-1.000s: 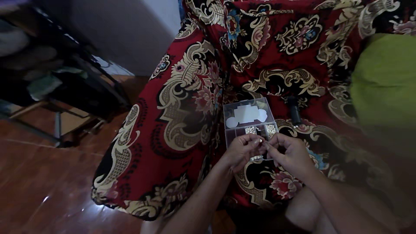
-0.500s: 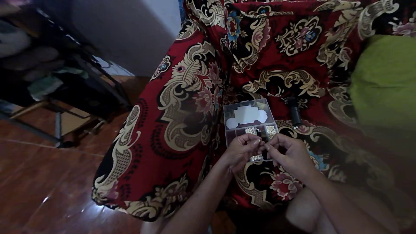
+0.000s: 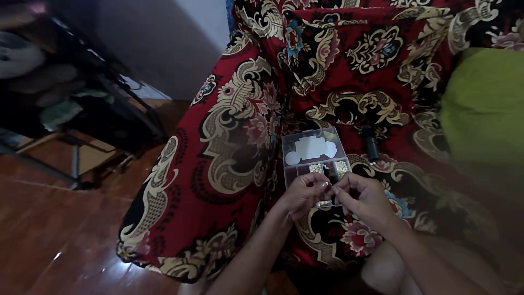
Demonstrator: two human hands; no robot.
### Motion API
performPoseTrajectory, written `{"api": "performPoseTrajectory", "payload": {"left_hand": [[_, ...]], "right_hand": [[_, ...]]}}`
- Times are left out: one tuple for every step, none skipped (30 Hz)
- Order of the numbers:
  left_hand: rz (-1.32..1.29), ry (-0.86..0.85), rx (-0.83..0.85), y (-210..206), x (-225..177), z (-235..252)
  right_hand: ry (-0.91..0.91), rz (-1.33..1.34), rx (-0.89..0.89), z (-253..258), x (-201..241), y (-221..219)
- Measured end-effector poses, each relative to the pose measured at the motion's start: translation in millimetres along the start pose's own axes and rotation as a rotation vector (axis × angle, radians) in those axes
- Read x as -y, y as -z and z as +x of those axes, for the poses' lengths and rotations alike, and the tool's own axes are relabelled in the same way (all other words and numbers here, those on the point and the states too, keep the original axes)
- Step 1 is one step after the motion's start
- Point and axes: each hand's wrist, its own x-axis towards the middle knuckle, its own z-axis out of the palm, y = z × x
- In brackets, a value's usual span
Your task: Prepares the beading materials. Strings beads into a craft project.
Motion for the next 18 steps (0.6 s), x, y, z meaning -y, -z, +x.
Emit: {"api": "performPoseTrajectory", "payload": {"left_hand": [[0.015,-0.014,-0.016,-0.6,-0.4,-0.2],[0.028,-0.028,-0.032,-1.2,-0.9,-0.1],[0.037,-0.043,-0.043,-1.5,-0.9,0.0],[0.041,-0.058,-0.046,-1.3,-0.5,0.1],[0.039,-0.069,-0.042,-0.6,0.1,0.3],[0.033,-0.074,-0.035,0.2,0.5,0.5],[0.026,-0.075,-0.029,1.0,0.8,0.8],[0.018,-0.071,-0.026,1.4,1.2,0.9],[0.008,-0.064,-0.025,1.4,1.4,1.0],[0.001,-0.056,-0.027,1.0,1.2,0.8],[-0.002,-0.047,-0.030,0.4,0.9,0.6],[-0.008,-0.038,-0.031,-0.2,0.4,0.4],[-0.014,-0.031,-0.027,-0.5,0.2,0.3],[-0.021,-0.026,-0.023,-0.5,0.4,0.3],[-0.024,-0.023,-0.020,-0.7,0.7,0.3],[-0.024,-0.019,-0.019,-0.9,1.0,0.1],[-0.025,-0.016,-0.020,-1.1,1.2,-0.1],[-0.025,-0.013,-0.023,-1.4,1.2,-0.2]], "right_hand": [[0.003,0.000,0.001,0.0,0.1,-0.2],[0.001,0.000,0.001,0.2,0.3,-0.2],[-0.002,-0.003,0.002,0.3,0.8,-0.2],[-0.004,-0.006,0.005,0.3,1.3,-0.2],[-0.005,-0.006,0.007,0.1,1.5,-0.4],[-0.006,-0.008,0.007,0.1,1.6,-0.6],[-0.008,-0.009,0.008,0.0,1.9,-0.7],[-0.011,-0.011,0.008,-0.1,2.3,-1.0],[-0.015,-0.010,0.009,-0.2,2.7,-1.2],[-0.021,-0.011,0.010,-0.3,3.4,-1.4],[-0.024,-0.009,0.011,-0.5,4.0,-1.6],[-0.026,-0.006,0.012,-0.6,4.4,-1.7],[-0.027,-0.001,0.011,-0.7,4.4,-1.8],[-0.026,0.003,0.009,-0.7,4.0,-2.0],[-0.023,0.003,0.008,-0.8,3.4,-2.0],[-0.018,0.002,0.006,-1.0,2.7,-2.0],[-0.017,0.000,0.005,-1.1,2.3,-2.0],[-0.015,-0.003,0.003,-1.0,2.3,-1.9]]}}
